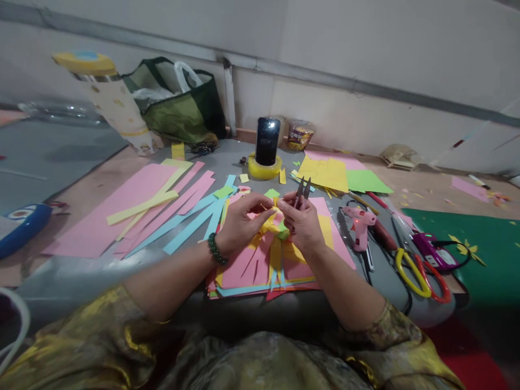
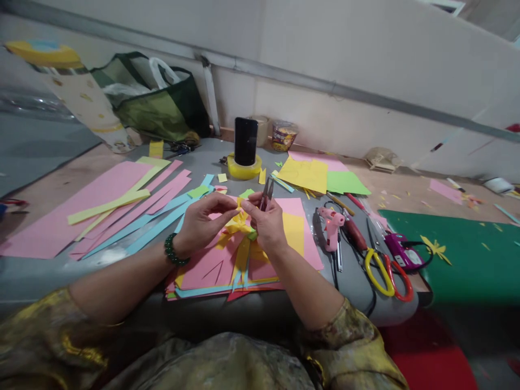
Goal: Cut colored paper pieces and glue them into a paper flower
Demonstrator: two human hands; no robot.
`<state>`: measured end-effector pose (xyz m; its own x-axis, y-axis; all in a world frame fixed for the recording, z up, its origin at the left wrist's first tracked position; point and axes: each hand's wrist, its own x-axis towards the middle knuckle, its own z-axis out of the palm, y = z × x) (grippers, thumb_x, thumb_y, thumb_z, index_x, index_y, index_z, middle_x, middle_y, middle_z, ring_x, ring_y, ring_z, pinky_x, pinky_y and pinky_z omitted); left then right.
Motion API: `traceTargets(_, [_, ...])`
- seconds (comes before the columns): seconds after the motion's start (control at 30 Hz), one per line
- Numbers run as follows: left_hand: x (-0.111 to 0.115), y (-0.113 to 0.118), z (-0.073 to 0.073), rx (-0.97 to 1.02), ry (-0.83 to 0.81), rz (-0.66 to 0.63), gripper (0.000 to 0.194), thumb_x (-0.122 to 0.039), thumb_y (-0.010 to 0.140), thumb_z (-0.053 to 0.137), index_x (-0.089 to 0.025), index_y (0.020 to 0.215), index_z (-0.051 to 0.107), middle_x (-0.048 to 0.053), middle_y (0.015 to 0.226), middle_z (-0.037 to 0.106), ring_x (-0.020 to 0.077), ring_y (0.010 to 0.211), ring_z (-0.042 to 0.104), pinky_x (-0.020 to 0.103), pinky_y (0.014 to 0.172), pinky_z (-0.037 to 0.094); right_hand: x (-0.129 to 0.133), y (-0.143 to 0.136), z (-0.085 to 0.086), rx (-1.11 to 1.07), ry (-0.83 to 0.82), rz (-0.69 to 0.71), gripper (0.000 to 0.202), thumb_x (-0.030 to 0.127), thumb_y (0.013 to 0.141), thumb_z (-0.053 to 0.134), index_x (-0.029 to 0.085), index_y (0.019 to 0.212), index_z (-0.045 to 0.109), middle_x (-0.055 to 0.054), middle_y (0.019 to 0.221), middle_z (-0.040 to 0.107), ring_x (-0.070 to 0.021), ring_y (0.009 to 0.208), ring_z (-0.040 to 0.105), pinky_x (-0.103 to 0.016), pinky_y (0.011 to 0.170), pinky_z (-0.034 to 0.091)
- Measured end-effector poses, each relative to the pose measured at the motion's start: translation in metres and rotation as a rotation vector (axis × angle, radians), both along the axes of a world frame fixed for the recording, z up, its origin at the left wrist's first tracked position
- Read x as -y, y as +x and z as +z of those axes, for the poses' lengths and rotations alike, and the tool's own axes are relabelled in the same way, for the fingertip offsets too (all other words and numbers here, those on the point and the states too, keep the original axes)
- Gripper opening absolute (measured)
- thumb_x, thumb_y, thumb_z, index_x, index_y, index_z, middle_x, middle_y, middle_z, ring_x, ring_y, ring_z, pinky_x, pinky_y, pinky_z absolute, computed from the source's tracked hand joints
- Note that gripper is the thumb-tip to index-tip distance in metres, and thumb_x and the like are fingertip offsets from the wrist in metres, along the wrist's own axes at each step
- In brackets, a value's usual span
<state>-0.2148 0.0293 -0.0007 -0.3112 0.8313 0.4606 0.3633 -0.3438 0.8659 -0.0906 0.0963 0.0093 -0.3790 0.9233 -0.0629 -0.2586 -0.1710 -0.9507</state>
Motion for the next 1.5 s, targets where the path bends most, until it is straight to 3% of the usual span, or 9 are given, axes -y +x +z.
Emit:
traceTargets(0.17, [-0.001,-0.002,0.001,-0.132,0.055,0.046,0.014,-0.033,0.081,0.067,-0.023,0.071,0.065,0.003,0.073,0.067,0.0178,0.071,0.059,0.031,0.071,0.05,0.002,0.0,0.0,0.004,-0.012,0.038,0.042,0.039,0.05,0.083,0.023,0.074,0.053,0.013,0.052,0.039,-0.0025,0.037,0.027,-0.02,0.035,0.019])
traceTargets(0.37, [-0.002,-0.004,0.002,-0.205,0.112,-0.015,0.016,-0.026,0.083,0.062,-0.022,0.068,0.06,0.001,0.07,0.062,0.016,0.068,0.056,0.029,0.067,0.047,0.004,-0.001,0.002,0.002,-0.032,0.046,0.041,0.038,0.05,0.082,0.023,0.073,0.052,0.013,0.052,0.039,-0.003,0.038,0.029,-0.02,0.035,0.022])
traceTargets(0.47, [-0.002,-0.002,0.002,-0.065,0.035,-0.05,0.014,-0.029,0.081,0.066,-0.021,0.073,0.057,0.0,0.073,0.061,0.0145,0.068,0.057,0.027,0.065,0.049,0.004,-0.002,0.0,-0.013,-0.011,0.0,0.041,0.038,0.049,0.082,0.023,0.073,0.053,0.012,0.055,0.042,-0.0025,0.037,0.029,-0.021,0.035,0.022])
traceTargets(0.57, [-0.003,-0.001,0.003,0.199,-0.066,-0.112,0.029,-0.039,0.072,0.078,-0.02,0.084,0.058,0.001,0.079,0.063,0.0141,0.071,0.061,0.026,0.066,0.053,0.004,-0.002,-0.003,-0.011,0.043,-0.055,0.039,0.039,0.052,0.081,0.022,0.075,0.054,0.011,0.058,0.047,-0.0026,0.038,0.031,-0.022,0.036,0.024])
traceTargets(0.67, [-0.002,-0.001,0.004,0.333,-0.147,-0.163,0.037,-0.048,0.069,0.081,-0.018,0.08,0.062,0.001,0.076,0.065,0.0149,0.069,0.064,0.029,0.068,0.056,0.005,-0.001,-0.006,0.03,0.147,-0.093,0.036,0.04,0.058,0.081,0.022,0.075,0.055,0.007,0.061,0.052,-0.0064,0.046,0.042,-0.023,0.042,0.032])
traceTargets(0.83, [0.0,0.0,0.006,0.312,-0.122,-0.151,0.035,-0.048,0.073,0.079,-0.017,0.073,0.063,0.0,0.068,0.064,0.0155,0.064,0.067,0.028,0.064,0.057,0.008,0.0,-0.005,0.051,0.331,-0.14,0.031,0.04,0.063,0.079,0.021,0.073,0.056,0.005,0.063,0.057,-0.0101,0.056,0.053,-0.024,0.05,0.04])
traceTargets(1.07, [0.0,0.002,0.004,0.252,-0.046,-0.141,0.02,-0.033,0.077,0.074,-0.016,0.077,0.063,0.001,0.072,0.065,0.0134,0.063,0.067,0.024,0.062,0.057,0.007,-0.001,-0.006,0.039,0.357,-0.167,0.029,0.038,0.063,0.079,0.021,0.072,0.058,0.005,0.062,0.06,-0.0102,0.056,0.054,-0.024,0.051,0.044])
traceTargets(1.3, [0.0,0.001,0.006,0.378,-0.127,-0.17,0.031,-0.043,0.075,0.077,-0.016,0.077,0.062,0.001,0.073,0.065,0.0129,0.065,0.065,0.025,0.064,0.056,0.008,-0.003,-0.007,0.028,0.443,-0.193,0.021,0.031,0.064,0.076,0.02,0.071,0.059,0.003,0.063,0.063,-0.012,0.059,0.059,-0.027,0.058,0.05])
traceTargets(1.5, [0.0,-0.003,0.007,0.269,-0.087,-0.122,0.031,-0.043,0.078,0.074,-0.017,0.07,0.058,-0.002,0.064,0.06,0.0115,0.06,0.061,0.023,0.059,0.051,0.011,-0.002,-0.007,0.121,0.48,-0.139,0.018,0.032,0.067,0.073,0.02,0.073,0.06,0.003,0.064,0.065,-0.0107,0.056,0.056,-0.026,0.055,0.048])
